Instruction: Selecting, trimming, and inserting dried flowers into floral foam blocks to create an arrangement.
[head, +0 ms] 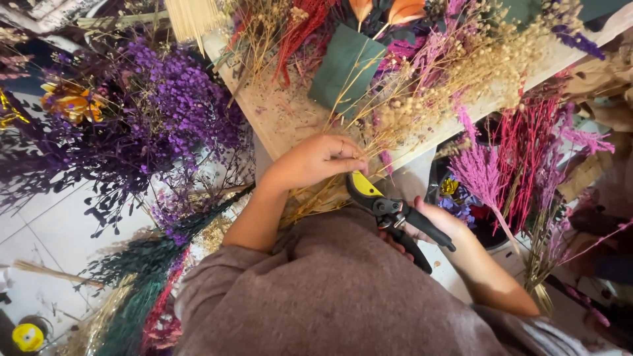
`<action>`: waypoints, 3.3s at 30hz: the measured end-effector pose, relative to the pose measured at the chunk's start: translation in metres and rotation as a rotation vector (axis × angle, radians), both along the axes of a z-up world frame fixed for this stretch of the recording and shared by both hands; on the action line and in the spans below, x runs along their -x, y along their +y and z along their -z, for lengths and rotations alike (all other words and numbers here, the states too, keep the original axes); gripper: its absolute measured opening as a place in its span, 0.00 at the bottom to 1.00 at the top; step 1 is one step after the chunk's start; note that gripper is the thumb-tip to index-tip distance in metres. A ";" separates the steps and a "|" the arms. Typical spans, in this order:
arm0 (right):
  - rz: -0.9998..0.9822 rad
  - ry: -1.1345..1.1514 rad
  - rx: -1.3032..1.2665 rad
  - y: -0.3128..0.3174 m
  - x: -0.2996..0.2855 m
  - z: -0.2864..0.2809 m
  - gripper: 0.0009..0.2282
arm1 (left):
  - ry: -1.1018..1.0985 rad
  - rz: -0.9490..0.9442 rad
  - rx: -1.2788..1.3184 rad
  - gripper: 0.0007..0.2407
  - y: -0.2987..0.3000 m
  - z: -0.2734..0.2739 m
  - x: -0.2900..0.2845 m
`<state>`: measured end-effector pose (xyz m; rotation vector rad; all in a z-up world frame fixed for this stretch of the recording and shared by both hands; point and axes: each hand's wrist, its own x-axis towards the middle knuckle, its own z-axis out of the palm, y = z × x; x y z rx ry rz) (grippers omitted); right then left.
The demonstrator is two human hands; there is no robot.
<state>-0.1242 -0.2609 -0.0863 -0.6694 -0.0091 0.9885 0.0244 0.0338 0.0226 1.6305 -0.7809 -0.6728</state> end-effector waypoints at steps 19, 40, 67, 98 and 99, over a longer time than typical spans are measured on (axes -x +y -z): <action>-0.039 -0.248 -0.092 0.004 -0.017 -0.045 0.41 | -0.188 -0.622 0.009 0.08 0.061 0.004 -0.075; 0.737 -0.070 0.433 0.025 0.055 -0.128 0.40 | -1.133 -0.415 -0.534 0.08 -0.058 0.014 0.049; 0.439 -0.348 0.576 0.019 0.022 -0.087 0.32 | -0.104 -0.439 -0.108 0.15 -0.031 0.037 0.022; 0.185 -0.175 0.020 -0.004 -0.009 0.006 0.43 | 0.276 -0.396 0.530 0.15 -0.002 0.051 0.005; 0.186 -0.170 0.014 -0.004 -0.008 0.006 0.42 | 0.160 -0.394 0.399 0.14 0.003 0.047 0.005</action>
